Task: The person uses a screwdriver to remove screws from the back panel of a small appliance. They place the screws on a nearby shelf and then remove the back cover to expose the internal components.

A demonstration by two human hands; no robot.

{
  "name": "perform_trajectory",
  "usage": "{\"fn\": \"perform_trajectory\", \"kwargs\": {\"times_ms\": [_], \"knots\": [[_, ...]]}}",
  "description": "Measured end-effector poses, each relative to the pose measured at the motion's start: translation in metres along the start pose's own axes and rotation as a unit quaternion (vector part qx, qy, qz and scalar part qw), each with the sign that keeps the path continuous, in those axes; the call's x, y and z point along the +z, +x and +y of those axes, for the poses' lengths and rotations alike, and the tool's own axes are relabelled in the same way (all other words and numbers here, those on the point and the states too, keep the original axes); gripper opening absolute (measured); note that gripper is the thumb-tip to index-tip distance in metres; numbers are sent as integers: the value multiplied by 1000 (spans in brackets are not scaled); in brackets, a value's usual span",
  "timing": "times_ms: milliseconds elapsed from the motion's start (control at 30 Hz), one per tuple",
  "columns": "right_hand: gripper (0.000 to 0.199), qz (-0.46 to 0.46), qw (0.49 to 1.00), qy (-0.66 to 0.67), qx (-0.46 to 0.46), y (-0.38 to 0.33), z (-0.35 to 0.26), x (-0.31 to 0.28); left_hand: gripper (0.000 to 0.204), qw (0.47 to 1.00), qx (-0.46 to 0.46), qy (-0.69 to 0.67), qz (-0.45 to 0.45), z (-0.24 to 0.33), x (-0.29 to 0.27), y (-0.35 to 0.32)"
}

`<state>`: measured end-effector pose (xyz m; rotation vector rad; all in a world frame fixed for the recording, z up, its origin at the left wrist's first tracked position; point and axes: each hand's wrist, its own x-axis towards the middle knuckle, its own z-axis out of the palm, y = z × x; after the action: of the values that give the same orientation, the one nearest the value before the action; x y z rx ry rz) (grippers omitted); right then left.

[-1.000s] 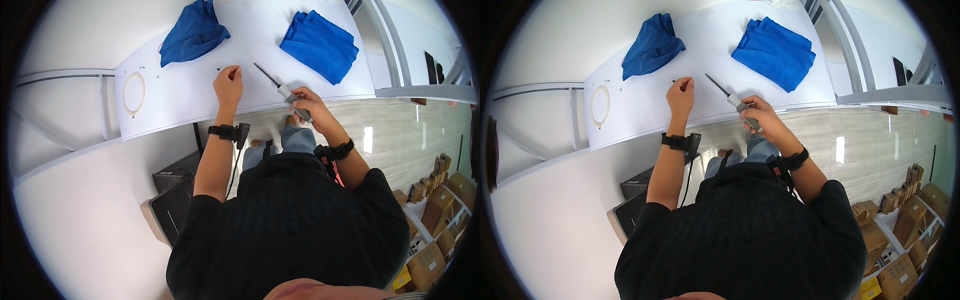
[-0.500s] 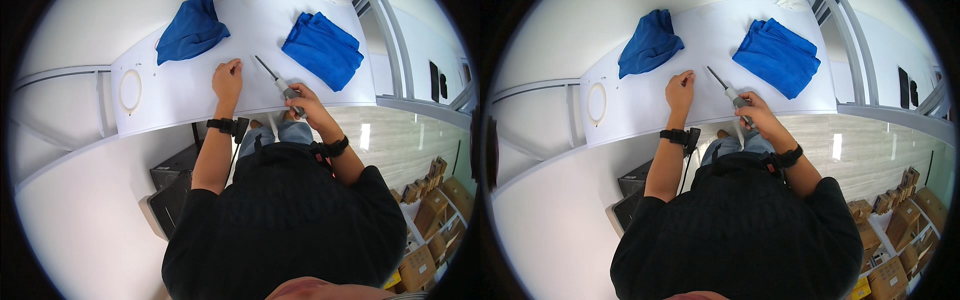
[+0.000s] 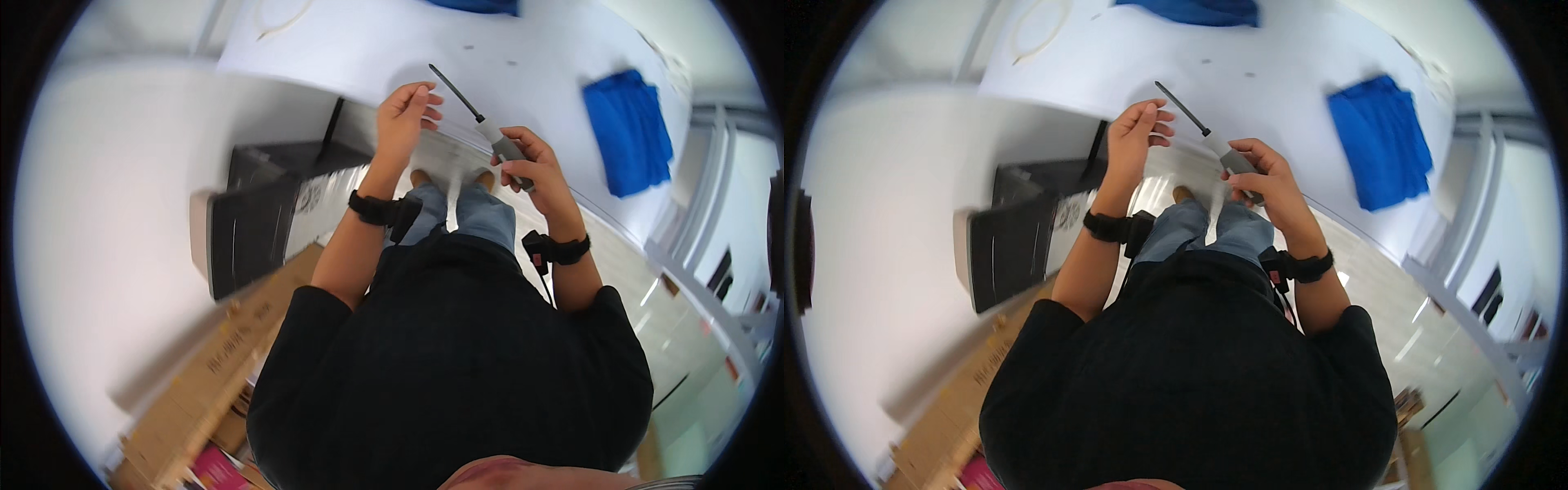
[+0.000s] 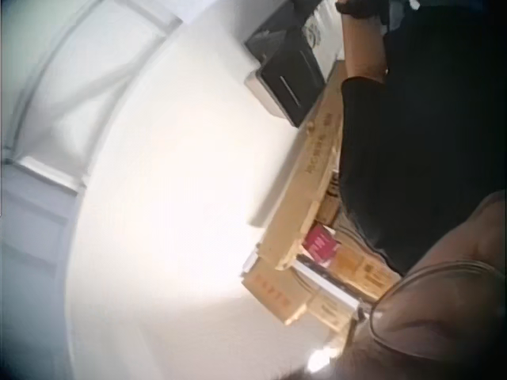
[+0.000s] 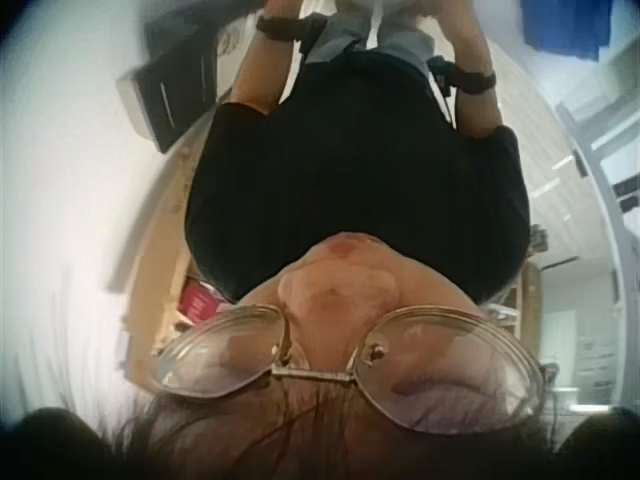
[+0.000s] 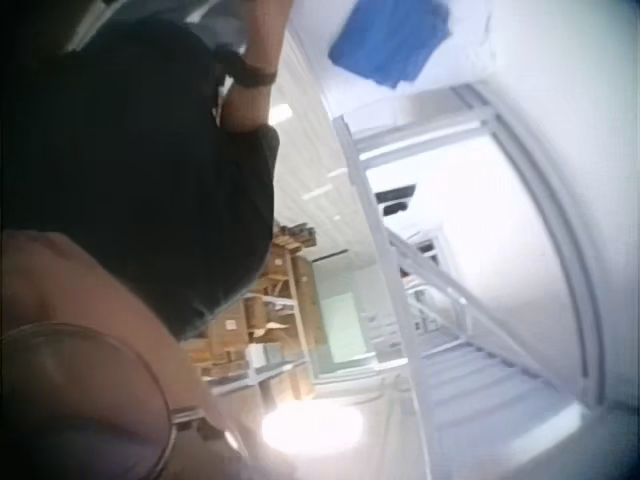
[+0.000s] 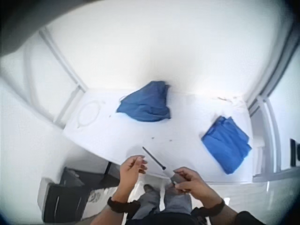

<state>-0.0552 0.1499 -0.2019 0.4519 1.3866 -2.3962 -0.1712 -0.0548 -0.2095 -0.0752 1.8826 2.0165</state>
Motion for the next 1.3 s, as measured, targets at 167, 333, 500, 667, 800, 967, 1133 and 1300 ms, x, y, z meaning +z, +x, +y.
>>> {"fn": "perform_trajectory", "kwargs": {"times_ms": [167, 333, 500, 667, 800, 967, 1133, 1300], "knots": [[46, -115, 987, -75, 78, 25, 22, 72, 33, 991, -9, -95, 91, -3, -84, -52], [45, -184, 970, -89, 131, 27, 84, 169, 30, 964, 24, -187, 186, -22, -183, -126], [49, -235, 947, -144, 164, 6, 162, 276, 28, 939, 46, -239, 243, -42, -293, -225], [48, -254, 935, -158, 191, -34, 223, 377, 24, 915, 41, -262, 304, -46, -379, -314], [46, -275, 931, -154, 182, -60, 249, 439, 24, 905, 66, -282, 311, -36, -429, -357], [45, -278, 939, -143, 142, -80, 278, 482, 25, 902, 82, -286, 314, -34, -466, -380], [44, -252, 952, -112, 130, -85, 296, 501, 27, 907, 75, -296, 290, -32, -486, -384], [42, -237, 959, -98, 120, -88, 302, 510, 29, 917, 64, -285, 270, -32, -497, -382]]}}
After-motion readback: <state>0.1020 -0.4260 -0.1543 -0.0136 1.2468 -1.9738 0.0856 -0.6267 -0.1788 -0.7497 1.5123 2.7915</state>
